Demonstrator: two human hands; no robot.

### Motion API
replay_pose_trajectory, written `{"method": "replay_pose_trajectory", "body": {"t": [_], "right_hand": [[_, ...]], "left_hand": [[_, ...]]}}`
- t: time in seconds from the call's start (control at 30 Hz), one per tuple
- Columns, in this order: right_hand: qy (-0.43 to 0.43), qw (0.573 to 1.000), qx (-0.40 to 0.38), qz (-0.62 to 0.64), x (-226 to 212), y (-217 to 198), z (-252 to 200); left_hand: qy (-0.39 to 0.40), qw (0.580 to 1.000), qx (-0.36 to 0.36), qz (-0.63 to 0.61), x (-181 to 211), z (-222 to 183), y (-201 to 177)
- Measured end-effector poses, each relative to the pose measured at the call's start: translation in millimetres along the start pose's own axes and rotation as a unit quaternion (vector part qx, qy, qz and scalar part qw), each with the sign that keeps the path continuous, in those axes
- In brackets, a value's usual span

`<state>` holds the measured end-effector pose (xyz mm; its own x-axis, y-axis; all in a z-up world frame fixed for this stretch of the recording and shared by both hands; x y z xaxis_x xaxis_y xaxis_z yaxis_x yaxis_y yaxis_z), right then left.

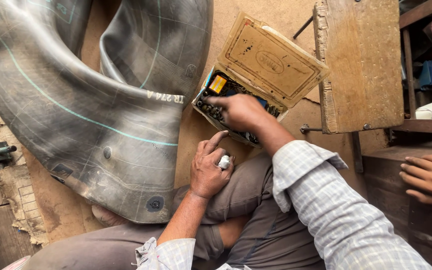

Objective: Repairing a leak in a large rubber tire tube by filing and applying a patch.

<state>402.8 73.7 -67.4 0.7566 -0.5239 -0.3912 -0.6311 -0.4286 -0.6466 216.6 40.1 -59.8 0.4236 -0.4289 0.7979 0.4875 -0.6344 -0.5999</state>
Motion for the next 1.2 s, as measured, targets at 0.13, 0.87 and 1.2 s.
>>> {"method": "replay_pose_trajectory", "body": {"t": [0.13,0.87,1.2], "right_hand": [[-0.025,0.997,-0.024,-0.066,12.2,11.1,8.6],[0.077,0.983,-0.166,0.024,16.8,-8.0,-18.7],[0.051,0.997,0.053,0.036,20.2,-18.4,-10.6]], "left_hand": [[-0.009,1.000,-0.007,-0.002,0.3,0.6,0.1],[-0.011,1.000,0.002,-0.018,-1.1,-0.8,1.1],[-0.002,1.000,0.006,-0.017,-2.4,-0.4,1.6]]}}
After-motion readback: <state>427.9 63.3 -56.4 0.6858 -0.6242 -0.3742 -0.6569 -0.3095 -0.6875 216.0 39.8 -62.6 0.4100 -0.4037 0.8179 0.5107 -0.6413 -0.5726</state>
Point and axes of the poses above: each hand's wrist, its own z-axis towards the middle knuckle, its own y-axis out of the palm, x = y × z, the point moved 3 cm from there along z, towards the middle knuckle, and after that the axes turned 5 degrees about -x, right-handed, at the moved point
